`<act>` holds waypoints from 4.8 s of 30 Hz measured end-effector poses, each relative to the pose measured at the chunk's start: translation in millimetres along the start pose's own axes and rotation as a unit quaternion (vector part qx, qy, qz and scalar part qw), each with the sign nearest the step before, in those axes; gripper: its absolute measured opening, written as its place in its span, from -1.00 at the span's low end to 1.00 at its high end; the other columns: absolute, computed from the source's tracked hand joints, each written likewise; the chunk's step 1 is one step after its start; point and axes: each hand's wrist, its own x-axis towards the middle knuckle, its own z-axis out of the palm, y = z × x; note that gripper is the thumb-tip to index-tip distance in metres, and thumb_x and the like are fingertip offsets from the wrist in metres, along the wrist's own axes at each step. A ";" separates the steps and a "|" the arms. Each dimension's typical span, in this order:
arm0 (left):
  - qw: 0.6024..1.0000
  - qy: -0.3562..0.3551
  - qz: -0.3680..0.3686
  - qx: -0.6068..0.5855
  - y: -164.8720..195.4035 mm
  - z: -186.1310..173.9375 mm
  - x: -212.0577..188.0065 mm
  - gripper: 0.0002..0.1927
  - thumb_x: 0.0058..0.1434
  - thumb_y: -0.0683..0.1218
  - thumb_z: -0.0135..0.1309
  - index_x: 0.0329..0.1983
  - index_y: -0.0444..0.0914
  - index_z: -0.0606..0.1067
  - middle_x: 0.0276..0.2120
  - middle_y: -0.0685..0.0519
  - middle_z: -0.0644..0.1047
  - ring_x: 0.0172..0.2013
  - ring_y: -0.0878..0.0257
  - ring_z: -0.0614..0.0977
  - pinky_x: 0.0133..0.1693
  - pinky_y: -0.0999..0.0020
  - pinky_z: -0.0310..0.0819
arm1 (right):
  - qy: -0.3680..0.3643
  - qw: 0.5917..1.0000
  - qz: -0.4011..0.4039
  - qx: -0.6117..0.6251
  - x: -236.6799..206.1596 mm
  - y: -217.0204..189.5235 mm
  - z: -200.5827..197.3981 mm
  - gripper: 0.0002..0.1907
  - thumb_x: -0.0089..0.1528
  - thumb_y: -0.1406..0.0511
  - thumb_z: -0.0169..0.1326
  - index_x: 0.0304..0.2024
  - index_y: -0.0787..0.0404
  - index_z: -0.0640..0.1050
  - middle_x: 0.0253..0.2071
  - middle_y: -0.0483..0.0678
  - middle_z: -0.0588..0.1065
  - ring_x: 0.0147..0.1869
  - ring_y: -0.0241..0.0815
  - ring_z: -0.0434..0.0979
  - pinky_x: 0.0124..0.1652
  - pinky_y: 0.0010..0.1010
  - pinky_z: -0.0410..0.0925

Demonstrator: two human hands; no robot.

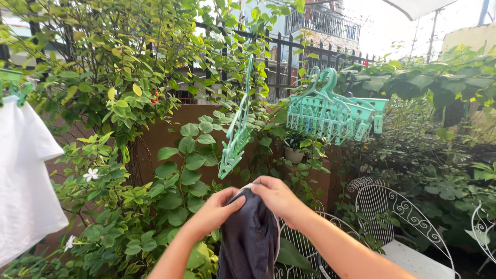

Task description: The person takes baby clothes one at a time from a laundry basket, opens the clips of green multi-clip hangers, and secures each garment to the hanger. They also slide a white garment onto a black hanger, then hang the loaded hangers on a line and adjust the hung clothes.

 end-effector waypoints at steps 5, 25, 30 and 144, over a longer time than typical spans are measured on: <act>0.992 0.085 -0.024 0.090 33.6 -48.8 -8.0 -0.64 0.17 0.13 0.18 -0.17 -0.23 0.65 -0.34 0.16 0.61 -0.28 0.41 0.55 -0.16 0.42 0.42 | 0.197 0.971 -0.102 -0.091 -13.0 -47.9 32.6 0.23 -0.09 0.05 0.42 0.45 0.01 -0.04 0.23 -0.02 0.15 0.11 -0.13 0.33 0.06 -0.20 0.33; 0.853 0.064 0.224 0.466 131.8 30.1 19.9 -0.80 0.09 0.07 0.34 -0.40 -0.13 0.67 -0.39 -0.02 0.47 -0.17 0.01 0.51 -0.11 0.10 0.36 | 0.369 0.899 -0.228 0.065 -17.6 -56.9 -90.8 -0.43 0.23 0.12 0.30 0.07 0.20 0.29 -0.11 -0.07 0.41 -0.24 -0.30 0.42 -0.27 -0.40 0.31; 0.840 -0.036 0.201 0.502 130.5 64.0 32.1 -0.77 -0.09 -0.02 0.39 -0.31 -0.01 0.68 -0.28 0.06 0.43 -0.08 0.08 0.47 -0.04 0.12 0.27 | 0.385 0.882 -0.227 0.149 -17.2 -46.2 -128.1 -0.40 0.23 0.18 0.24 0.15 0.17 0.20 -0.07 -0.10 0.35 -0.15 -0.27 0.48 -0.18 -0.38 0.49; 0.976 0.182 0.114 0.022 16.1 159.4 124.8 -0.73 0.26 -0.11 0.10 0.00 -0.27 0.47 -0.38 -0.18 0.59 -0.35 -0.03 0.60 -0.24 0.18 0.46 | 0.174 0.690 -0.031 -0.702 87.4 -17.5 -117.9 -0.63 0.24 0.08 0.14 -0.13 0.24 0.52 -0.02 0.16 0.48 0.10 0.15 0.48 -0.03 -0.10 0.42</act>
